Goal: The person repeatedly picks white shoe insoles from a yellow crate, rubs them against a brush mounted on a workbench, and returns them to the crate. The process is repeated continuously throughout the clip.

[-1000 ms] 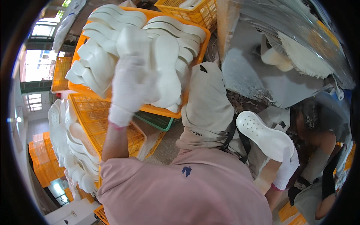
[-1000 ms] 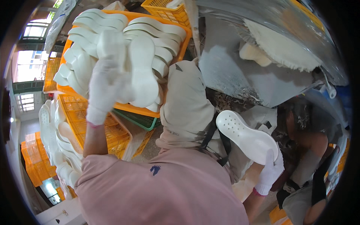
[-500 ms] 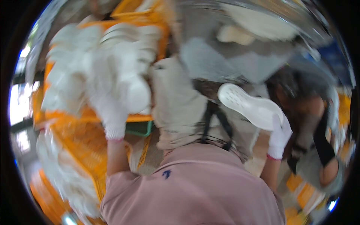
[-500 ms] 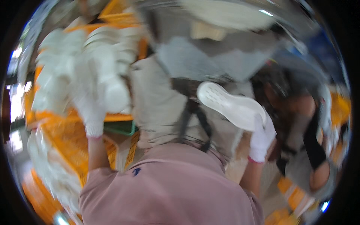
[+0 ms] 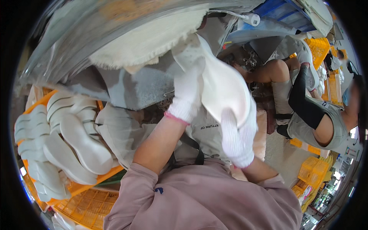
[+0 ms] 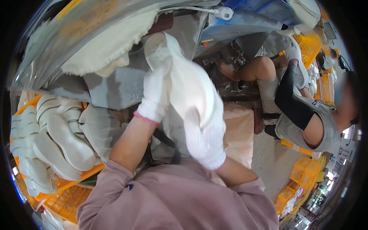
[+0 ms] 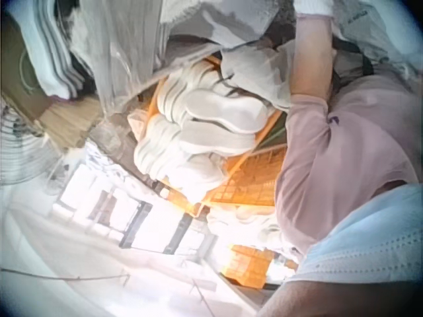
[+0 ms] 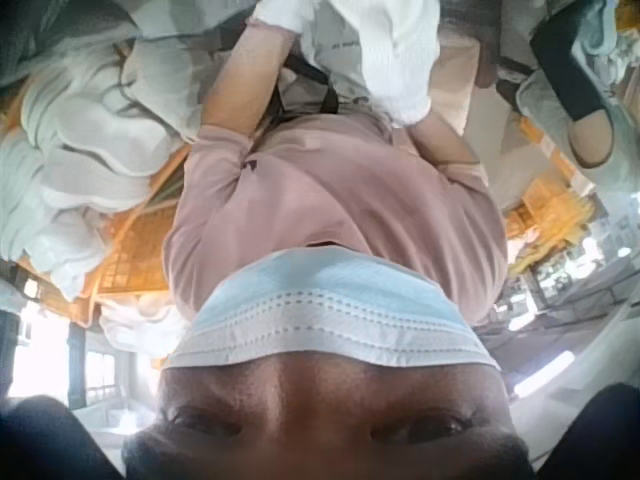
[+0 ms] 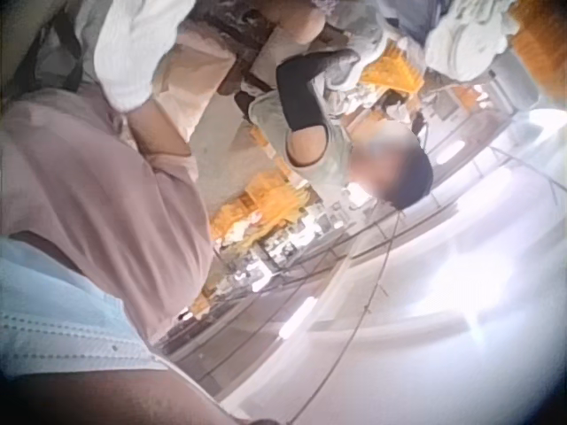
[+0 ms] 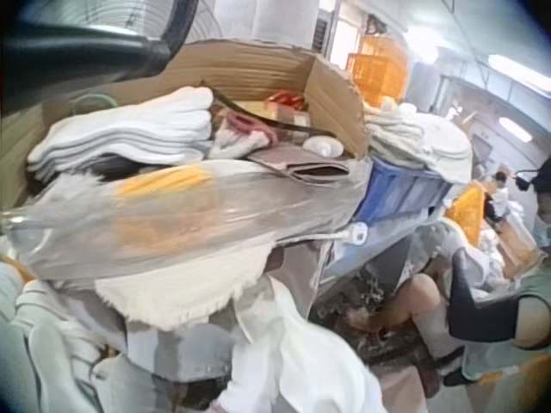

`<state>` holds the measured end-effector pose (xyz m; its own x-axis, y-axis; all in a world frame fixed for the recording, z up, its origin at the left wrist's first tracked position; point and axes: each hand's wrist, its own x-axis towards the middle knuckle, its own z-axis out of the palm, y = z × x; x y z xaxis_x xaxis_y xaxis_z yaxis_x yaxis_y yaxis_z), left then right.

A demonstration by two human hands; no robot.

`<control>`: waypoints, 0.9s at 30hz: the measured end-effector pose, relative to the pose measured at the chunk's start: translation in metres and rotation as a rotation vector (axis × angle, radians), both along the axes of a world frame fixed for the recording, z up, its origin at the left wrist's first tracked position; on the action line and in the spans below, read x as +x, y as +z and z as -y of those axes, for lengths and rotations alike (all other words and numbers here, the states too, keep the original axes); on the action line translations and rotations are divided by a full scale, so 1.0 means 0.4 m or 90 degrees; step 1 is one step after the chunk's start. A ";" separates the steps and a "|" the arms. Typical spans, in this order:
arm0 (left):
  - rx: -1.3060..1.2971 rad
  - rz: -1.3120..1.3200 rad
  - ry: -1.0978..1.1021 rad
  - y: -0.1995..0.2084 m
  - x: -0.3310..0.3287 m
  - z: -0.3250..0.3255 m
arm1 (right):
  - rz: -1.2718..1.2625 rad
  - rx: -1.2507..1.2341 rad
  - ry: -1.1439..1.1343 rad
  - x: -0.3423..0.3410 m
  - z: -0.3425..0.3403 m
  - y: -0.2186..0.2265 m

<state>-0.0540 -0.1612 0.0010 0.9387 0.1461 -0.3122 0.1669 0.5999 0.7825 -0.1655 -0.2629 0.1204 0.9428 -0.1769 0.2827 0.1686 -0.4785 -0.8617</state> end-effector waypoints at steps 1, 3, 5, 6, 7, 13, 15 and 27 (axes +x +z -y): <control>0.054 0.027 0.011 -0.001 0.045 0.001 | -0.033 0.006 -0.005 0.051 0.000 0.002; -0.011 -0.007 -0.068 -0.020 0.153 -0.033 | -0.005 -0.119 0.074 0.160 0.006 -0.002; -0.018 -0.043 -0.183 -0.055 0.232 -0.115 | 0.058 -0.165 0.110 0.265 0.012 -0.036; 0.053 -0.054 -0.208 -0.073 0.243 -0.173 | 0.072 -0.194 0.128 0.309 0.016 -0.062; 0.192 -0.031 -0.175 -0.085 0.235 -0.237 | 0.130 -0.288 0.184 0.355 0.014 -0.092; 0.682 0.093 -0.306 -0.001 0.001 -0.437 | 0.106 -0.579 0.188 0.500 -0.038 -0.156; 0.281 0.083 -0.376 0.029 -0.035 -0.360 | -0.080 -0.265 0.201 0.481 -0.059 -0.124; 0.046 -0.054 -0.094 -0.016 0.236 -0.125 | 0.080 -0.163 -0.029 0.363 -0.002 -0.185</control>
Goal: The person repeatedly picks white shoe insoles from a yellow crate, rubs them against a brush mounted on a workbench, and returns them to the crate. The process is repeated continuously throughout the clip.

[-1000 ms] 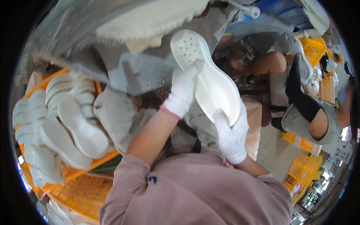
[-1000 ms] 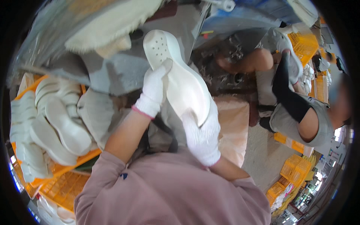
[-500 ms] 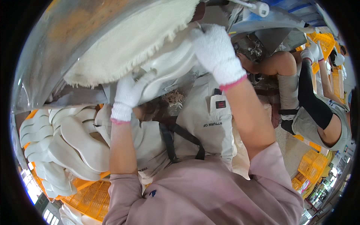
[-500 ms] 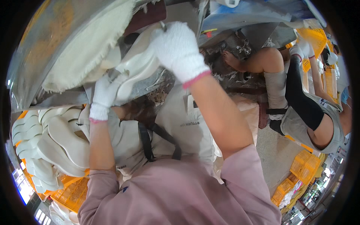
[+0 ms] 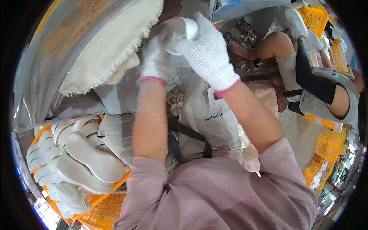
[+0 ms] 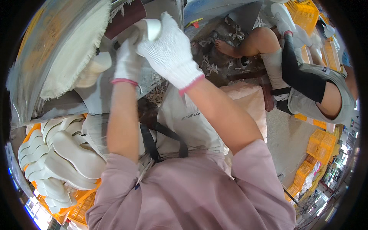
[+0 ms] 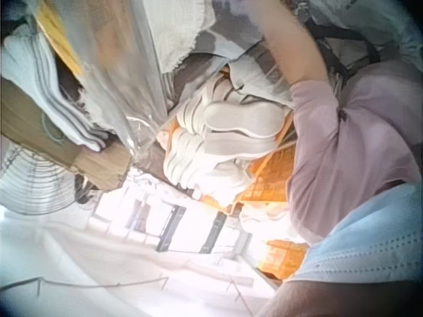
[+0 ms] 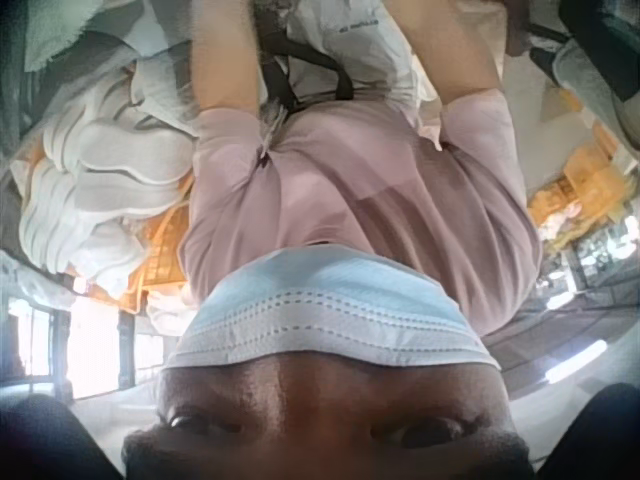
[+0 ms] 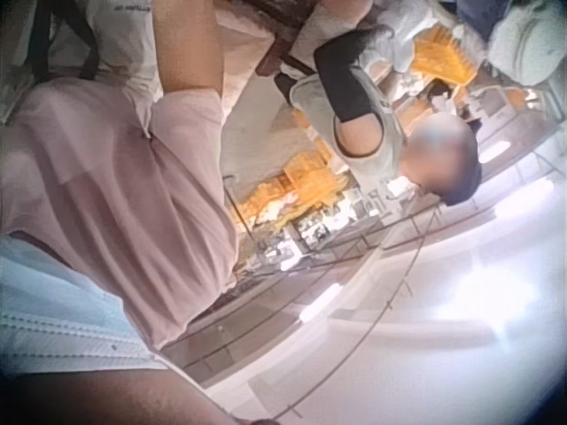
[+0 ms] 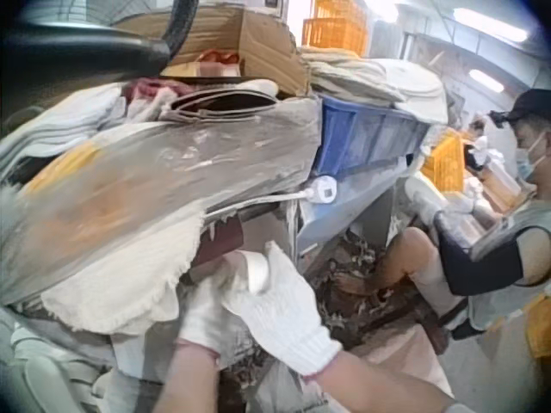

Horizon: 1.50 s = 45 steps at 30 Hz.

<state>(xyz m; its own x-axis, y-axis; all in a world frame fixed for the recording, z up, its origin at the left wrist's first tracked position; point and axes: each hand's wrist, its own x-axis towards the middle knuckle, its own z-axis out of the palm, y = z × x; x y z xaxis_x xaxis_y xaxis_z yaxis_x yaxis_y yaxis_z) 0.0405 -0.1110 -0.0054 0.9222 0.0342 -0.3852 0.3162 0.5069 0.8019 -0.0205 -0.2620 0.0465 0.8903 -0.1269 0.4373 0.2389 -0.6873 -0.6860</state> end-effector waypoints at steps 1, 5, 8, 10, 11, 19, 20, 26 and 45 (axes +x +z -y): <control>0.286 0.019 -0.097 0.037 0.001 -0.070 | -0.066 0.000 -0.025 0.038 -0.001 -0.024; 0.839 -0.070 -0.310 0.094 -0.164 -0.203 | -0.152 -0.226 0.087 0.163 -0.059 -0.019; 0.273 0.013 -0.259 0.016 -0.220 -0.139 | -0.219 -0.063 0.093 0.125 -0.081 0.075; 0.187 0.039 -0.122 -0.043 -0.160 -0.071 | -0.232 0.048 0.159 0.046 -0.059 0.125; 0.290 0.164 -0.111 -0.061 -0.116 -0.061 | -0.163 0.006 0.264 -0.005 -0.035 0.146; -0.416 -0.049 -0.074 0.006 -0.242 -0.091 | -0.071 -0.529 0.370 -0.171 -0.027 0.108; -0.533 -0.085 -0.027 0.018 -0.260 -0.110 | -0.160 -0.560 0.382 -0.209 -0.073 0.126; -0.336 -0.064 0.140 -0.008 -0.173 -0.167 | -0.091 -0.346 0.242 -0.162 -0.237 0.072; -0.330 -0.013 0.122 -0.144 -0.121 -0.159 | -0.295 -0.215 0.435 -0.175 -0.239 0.166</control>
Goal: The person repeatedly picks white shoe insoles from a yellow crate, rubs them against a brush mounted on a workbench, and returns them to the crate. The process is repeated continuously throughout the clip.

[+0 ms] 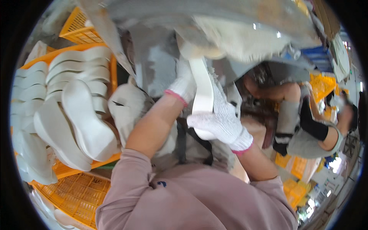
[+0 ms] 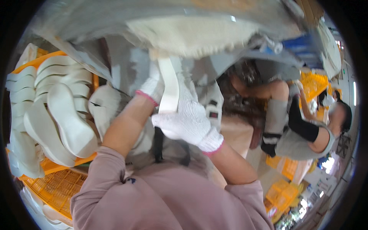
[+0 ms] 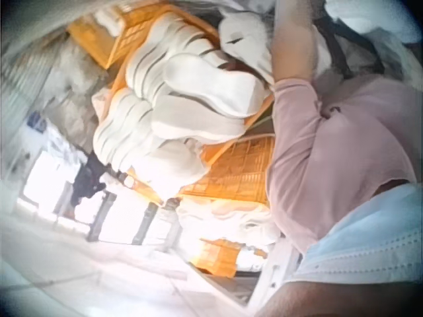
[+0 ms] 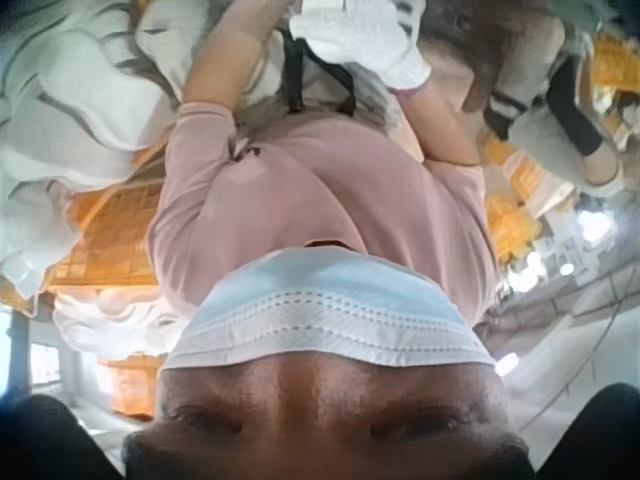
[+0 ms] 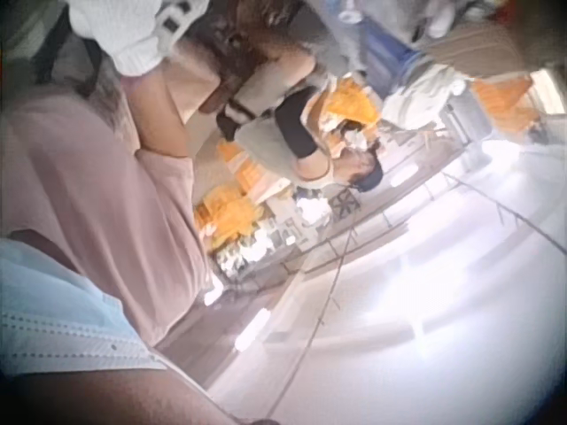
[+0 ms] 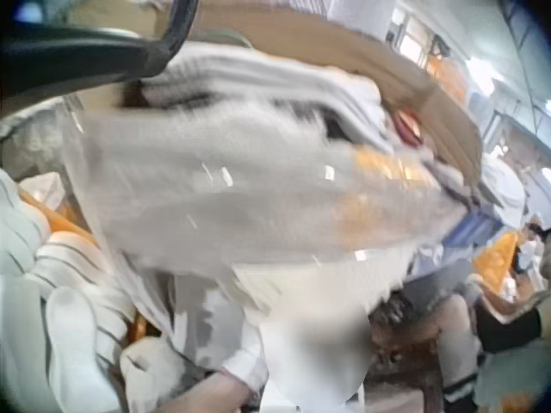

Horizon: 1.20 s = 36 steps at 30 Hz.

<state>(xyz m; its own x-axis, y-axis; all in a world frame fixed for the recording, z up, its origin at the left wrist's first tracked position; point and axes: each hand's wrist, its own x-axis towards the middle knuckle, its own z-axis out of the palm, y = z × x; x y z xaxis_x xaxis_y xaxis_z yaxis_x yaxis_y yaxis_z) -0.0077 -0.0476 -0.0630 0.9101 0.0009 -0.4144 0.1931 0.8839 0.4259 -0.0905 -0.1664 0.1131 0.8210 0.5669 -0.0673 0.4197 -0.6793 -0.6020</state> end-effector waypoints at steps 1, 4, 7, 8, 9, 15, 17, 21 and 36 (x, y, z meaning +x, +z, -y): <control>0.064 0.141 0.064 -0.007 0.015 -0.015 | -0.024 0.068 0.041 0.032 -0.020 0.003; -0.005 0.373 0.125 -0.053 0.016 0.001 | -0.114 0.032 0.103 0.046 -0.049 0.033; -0.370 0.331 -0.070 -0.107 -0.049 0.029 | 0.014 -0.091 -0.027 -0.070 -0.030 0.031; -0.451 0.466 -0.161 -0.116 -0.062 0.032 | 0.020 -0.046 -0.108 -0.099 -0.024 0.007; -0.430 0.486 -0.131 -0.120 -0.079 0.031 | 0.029 0.008 -0.184 -0.131 -0.012 -0.015; 0.348 0.310 0.024 0.003 -0.049 -0.005 | 0.233 0.098 -0.159 0.011 0.017 -0.162; 0.380 0.247 0.055 0.051 -0.049 -0.009 | 0.259 0.046 -0.247 0.051 -0.009 -0.168; -0.019 0.032 0.002 0.088 -0.134 0.034 | 0.050 0.096 -0.191 0.039 -0.040 -0.074; -0.127 -0.074 0.000 0.135 -0.177 0.012 | -0.500 0.479 -0.542 -0.181 0.091 -0.036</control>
<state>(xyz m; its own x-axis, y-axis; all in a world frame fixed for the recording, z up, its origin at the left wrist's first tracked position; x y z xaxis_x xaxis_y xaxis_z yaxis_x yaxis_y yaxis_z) -0.0784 -0.0525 -0.0091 0.8562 -0.0916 -0.5084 0.2307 0.9484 0.2176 -0.1628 -0.2026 0.0986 0.8188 0.0208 -0.5737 -0.5741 0.0384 -0.8179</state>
